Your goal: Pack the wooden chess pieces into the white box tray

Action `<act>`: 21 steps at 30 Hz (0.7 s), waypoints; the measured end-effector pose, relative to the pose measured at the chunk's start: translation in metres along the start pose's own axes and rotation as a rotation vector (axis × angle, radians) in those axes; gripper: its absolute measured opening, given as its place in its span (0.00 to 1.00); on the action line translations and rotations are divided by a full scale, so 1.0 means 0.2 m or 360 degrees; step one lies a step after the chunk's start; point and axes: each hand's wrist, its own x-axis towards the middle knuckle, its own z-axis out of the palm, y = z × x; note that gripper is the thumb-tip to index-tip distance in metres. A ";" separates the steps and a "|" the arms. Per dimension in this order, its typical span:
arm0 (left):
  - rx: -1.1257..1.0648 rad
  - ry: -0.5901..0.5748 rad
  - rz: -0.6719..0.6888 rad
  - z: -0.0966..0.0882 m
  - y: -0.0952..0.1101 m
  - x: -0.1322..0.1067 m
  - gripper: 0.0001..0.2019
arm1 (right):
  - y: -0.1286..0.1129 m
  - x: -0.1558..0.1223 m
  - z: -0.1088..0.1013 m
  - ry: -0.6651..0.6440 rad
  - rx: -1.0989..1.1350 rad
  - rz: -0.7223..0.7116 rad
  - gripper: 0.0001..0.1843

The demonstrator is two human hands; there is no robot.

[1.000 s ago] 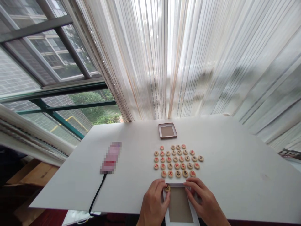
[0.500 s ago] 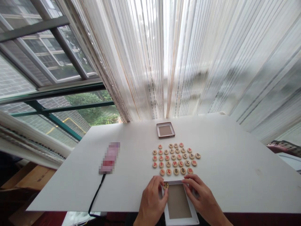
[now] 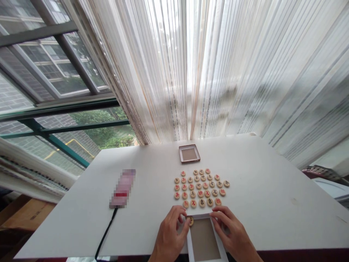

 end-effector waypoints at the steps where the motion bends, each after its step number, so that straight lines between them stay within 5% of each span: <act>1: -0.0014 0.0001 0.0033 0.00 -0.01 0.00 0.03 | 0.00 0.00 0.00 0.0008 0.0001 -0.0001 0.08; 21: -0.0102 0.0212 0.0178 0.05 -0.14 0.01 0.07 | 0.00 0.01 0.01 0.0127 -0.0012 -0.0104 0.03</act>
